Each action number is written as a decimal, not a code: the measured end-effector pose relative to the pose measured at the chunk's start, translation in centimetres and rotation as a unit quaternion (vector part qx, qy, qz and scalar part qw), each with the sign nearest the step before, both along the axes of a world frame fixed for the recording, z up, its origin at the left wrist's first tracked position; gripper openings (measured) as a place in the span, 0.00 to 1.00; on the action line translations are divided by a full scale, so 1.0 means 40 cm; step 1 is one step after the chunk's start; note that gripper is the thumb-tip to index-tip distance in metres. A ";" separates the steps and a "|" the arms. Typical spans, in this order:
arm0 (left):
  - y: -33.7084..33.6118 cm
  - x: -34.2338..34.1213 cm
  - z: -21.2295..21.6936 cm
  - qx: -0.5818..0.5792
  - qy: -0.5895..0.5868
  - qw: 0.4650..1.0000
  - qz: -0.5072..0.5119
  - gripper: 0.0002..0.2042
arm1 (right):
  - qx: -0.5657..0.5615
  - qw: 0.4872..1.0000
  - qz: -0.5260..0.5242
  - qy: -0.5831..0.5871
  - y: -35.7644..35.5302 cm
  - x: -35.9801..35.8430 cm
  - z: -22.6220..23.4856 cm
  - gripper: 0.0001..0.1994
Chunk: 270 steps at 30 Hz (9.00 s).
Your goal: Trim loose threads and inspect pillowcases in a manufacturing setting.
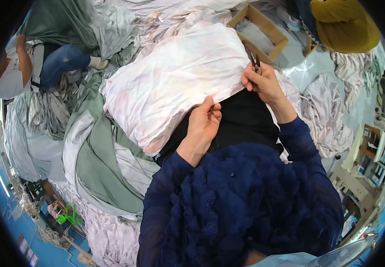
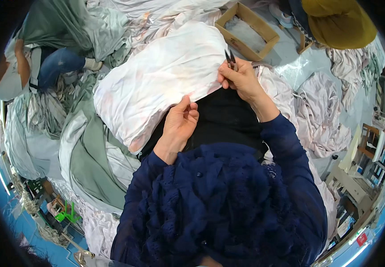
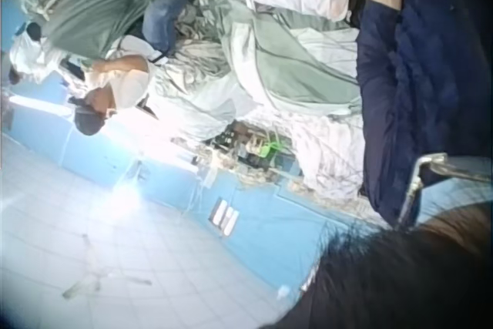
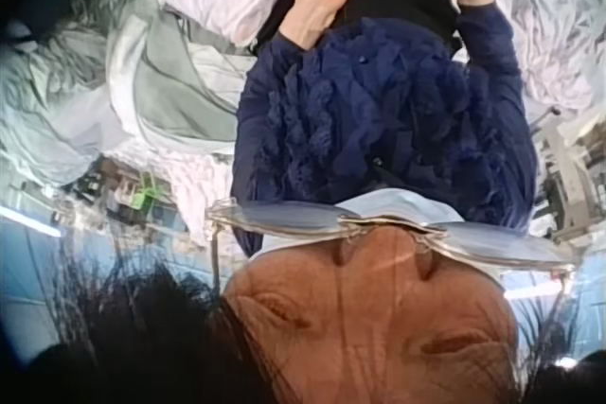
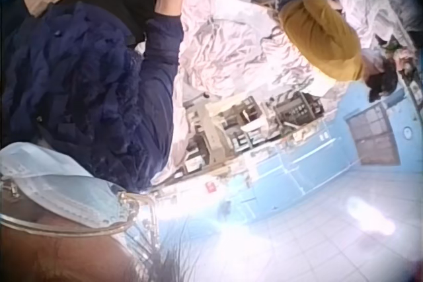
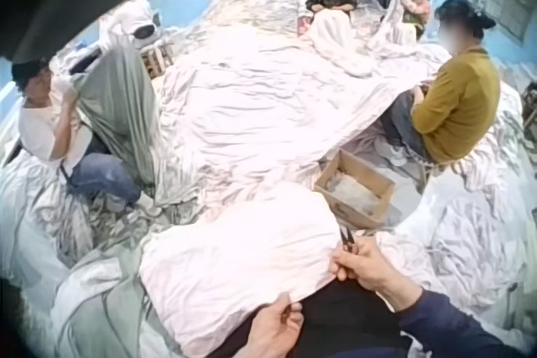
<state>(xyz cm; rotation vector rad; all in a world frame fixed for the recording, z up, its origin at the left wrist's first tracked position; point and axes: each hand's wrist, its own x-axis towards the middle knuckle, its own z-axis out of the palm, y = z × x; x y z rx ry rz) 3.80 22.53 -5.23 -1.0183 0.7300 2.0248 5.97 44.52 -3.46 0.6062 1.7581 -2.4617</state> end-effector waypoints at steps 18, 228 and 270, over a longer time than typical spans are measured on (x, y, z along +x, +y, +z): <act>-0.015 0.002 -0.002 -0.017 0.050 0.999 0.003 0.05 | 0.772 0.603 0.127 0.157 0.400 -0.047 -0.074 0.07; -0.235 0.139 0.084 -0.122 0.239 0.952 0.145 0.05 | 0.376 0.841 0.273 0.278 -0.355 -0.036 0.057 0.07; -0.248 0.131 0.059 -0.122 0.183 0.967 0.126 0.08 | 0.091 0.955 -0.251 0.128 -0.031 -0.157 0.120 0.08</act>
